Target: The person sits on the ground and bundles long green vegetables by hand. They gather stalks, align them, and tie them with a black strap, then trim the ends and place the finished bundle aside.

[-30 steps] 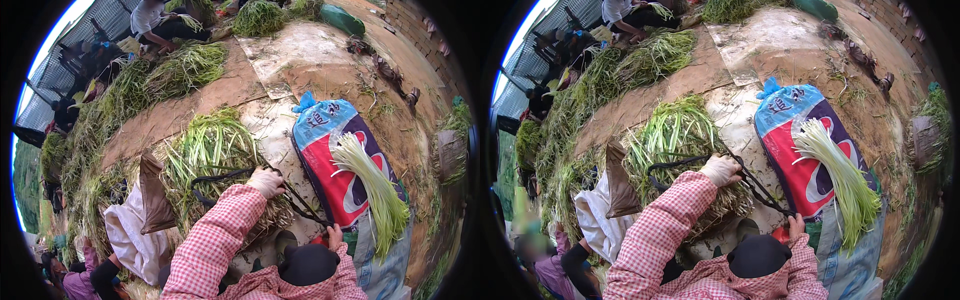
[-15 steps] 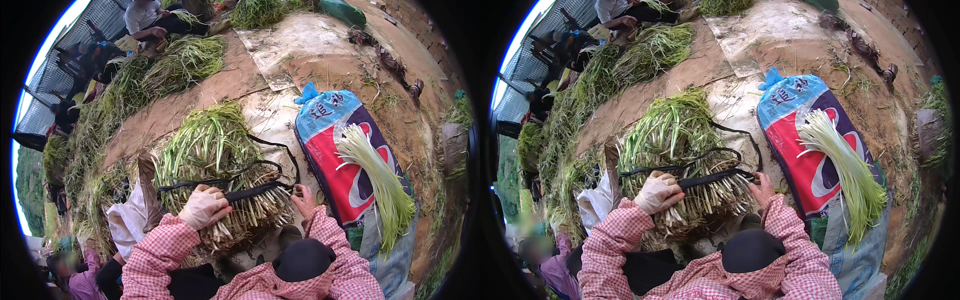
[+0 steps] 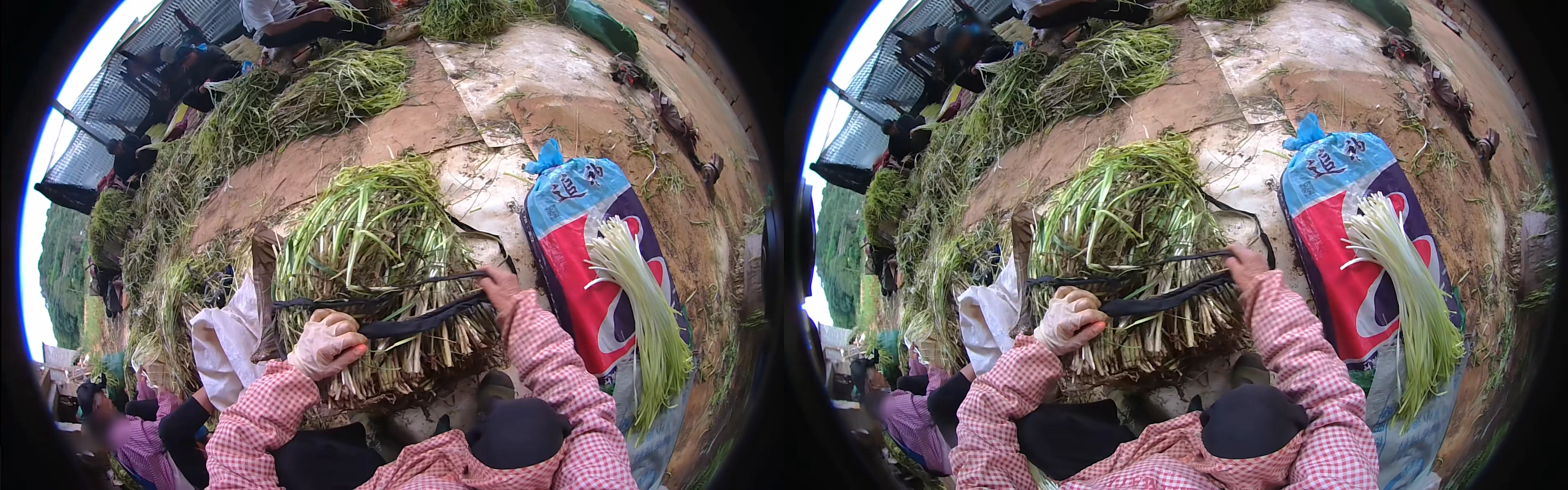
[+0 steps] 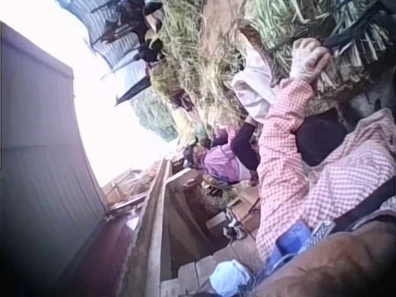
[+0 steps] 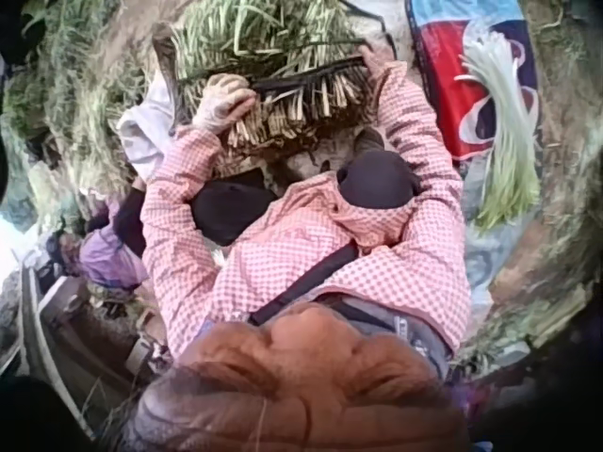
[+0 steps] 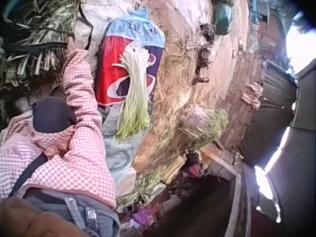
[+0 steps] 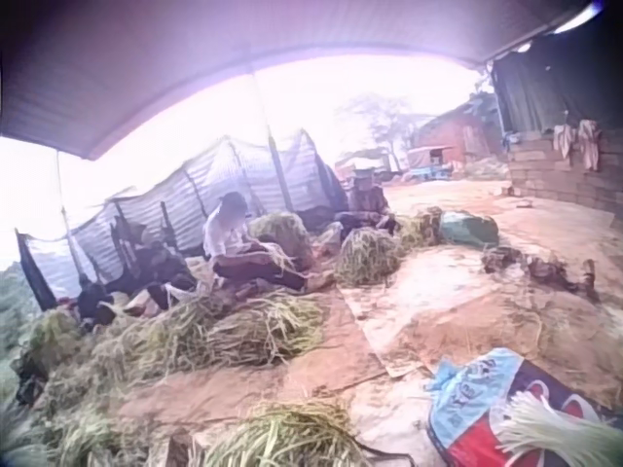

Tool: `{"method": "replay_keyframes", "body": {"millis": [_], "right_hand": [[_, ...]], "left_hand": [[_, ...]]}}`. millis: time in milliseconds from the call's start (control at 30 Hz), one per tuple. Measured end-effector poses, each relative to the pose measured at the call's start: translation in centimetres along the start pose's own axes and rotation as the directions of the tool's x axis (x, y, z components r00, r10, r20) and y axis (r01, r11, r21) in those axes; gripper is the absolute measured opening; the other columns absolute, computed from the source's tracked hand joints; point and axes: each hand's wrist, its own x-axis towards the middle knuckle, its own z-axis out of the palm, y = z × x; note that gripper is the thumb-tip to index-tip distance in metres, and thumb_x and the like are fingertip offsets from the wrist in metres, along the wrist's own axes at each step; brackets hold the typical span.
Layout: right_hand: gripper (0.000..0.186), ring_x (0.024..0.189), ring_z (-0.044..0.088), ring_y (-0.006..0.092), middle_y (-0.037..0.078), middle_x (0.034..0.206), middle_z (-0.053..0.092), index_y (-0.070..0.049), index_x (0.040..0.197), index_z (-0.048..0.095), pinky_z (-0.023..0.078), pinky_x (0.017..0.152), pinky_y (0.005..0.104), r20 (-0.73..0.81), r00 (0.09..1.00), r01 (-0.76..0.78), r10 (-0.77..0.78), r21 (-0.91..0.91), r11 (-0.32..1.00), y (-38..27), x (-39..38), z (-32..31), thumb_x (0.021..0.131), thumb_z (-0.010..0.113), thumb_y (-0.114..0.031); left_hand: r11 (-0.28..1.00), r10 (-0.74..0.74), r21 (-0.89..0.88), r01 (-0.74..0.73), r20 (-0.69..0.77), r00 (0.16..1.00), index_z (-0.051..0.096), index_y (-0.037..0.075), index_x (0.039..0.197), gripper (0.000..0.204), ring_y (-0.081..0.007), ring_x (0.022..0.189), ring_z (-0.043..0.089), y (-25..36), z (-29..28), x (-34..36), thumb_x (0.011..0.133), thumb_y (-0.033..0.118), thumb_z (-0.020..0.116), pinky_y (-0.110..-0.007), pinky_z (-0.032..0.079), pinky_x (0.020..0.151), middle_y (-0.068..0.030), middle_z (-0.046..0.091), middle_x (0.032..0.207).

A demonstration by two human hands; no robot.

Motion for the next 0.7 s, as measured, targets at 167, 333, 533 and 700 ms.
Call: {"method": "replay_keyframes", "body": {"millis": [167, 333, 533, 700], "right_hand": [[0.014, 0.037, 0.035, 0.0051, -0.002, 0.061, 0.050, -0.008, 0.094, 0.056, 0.027, 0.033, 0.0197, -0.473, 0.818, 0.254, 0.326, 0.807, 0.534, 3.0, -4.6, -9.4, 0.090, 0.046, -0.016], [0.022, 0.042, 0.035, 0.0031, -0.004, 0.064, 0.047, -0.007, 0.101, 0.055, 0.028, 0.035, 0.0174, -0.705, 0.690, 0.515, 0.163, 0.636, 0.574, 2.8, -10.6, -16.1, 0.092, 0.050, -0.026], [0.028, 0.045, 0.033, 0.0008, -0.007, 0.060, 0.041, -0.007, 0.105, 0.055, 0.024, 0.037, 0.0172, -0.759, 0.649, 0.647, 0.053, 0.587, 0.487, -2.8, -15.3, -23.4, 0.094, 0.046, -0.032], [0.018, 0.054, 0.046, 0.0093, 0.001, 0.062, 0.049, -0.003, 0.096, 0.058, 0.036, 0.049, 0.0259, -0.237, 0.972, -0.007, 0.013, 0.025, 1.000, -7.5, -14.5, -15.4, 0.080, 0.053, -0.008]], "left_hand": [[0.988, -0.058, -0.141, 0.061, 0.024, 0.998, 0.062, 0.017, 0.090, 0.012, -0.0201, 0.090, 0.057, 1.0, 1.6, -0.1, 0.079, 0.023, 0.064, -0.038, 0.038, 0.087, 0.0007, 0.057, 0.086], [0.973, 0.093, -0.223, -0.051, 0.183, 0.979, 0.058, 0.013, 0.102, 0.022, -0.0231, 0.107, 0.050, 2.5, 2.5, -1.0, 0.086, 0.027, 0.053, -0.046, 0.027, 0.101, -0.0032, 0.054, 0.102], [0.992, 0.120, 0.026, -0.123, 0.089, 0.989, 0.058, 0.015, 0.096, 0.023, -0.0251, 0.116, 0.043, 4.2, 2.7, -2.3, 0.082, 0.033, 0.053, -0.048, 0.023, 0.103, -0.0054, 0.053, 0.105], [0.993, 0.122, -0.001, -0.122, 0.084, 0.989, 0.059, 0.015, 0.095, 0.023, -0.0242, 0.117, 0.042, 3.9, 2.3, -3.0, 0.083, 0.033, 0.053, -0.048, 0.024, 0.103, -0.0048, 0.053, 0.102]]}}
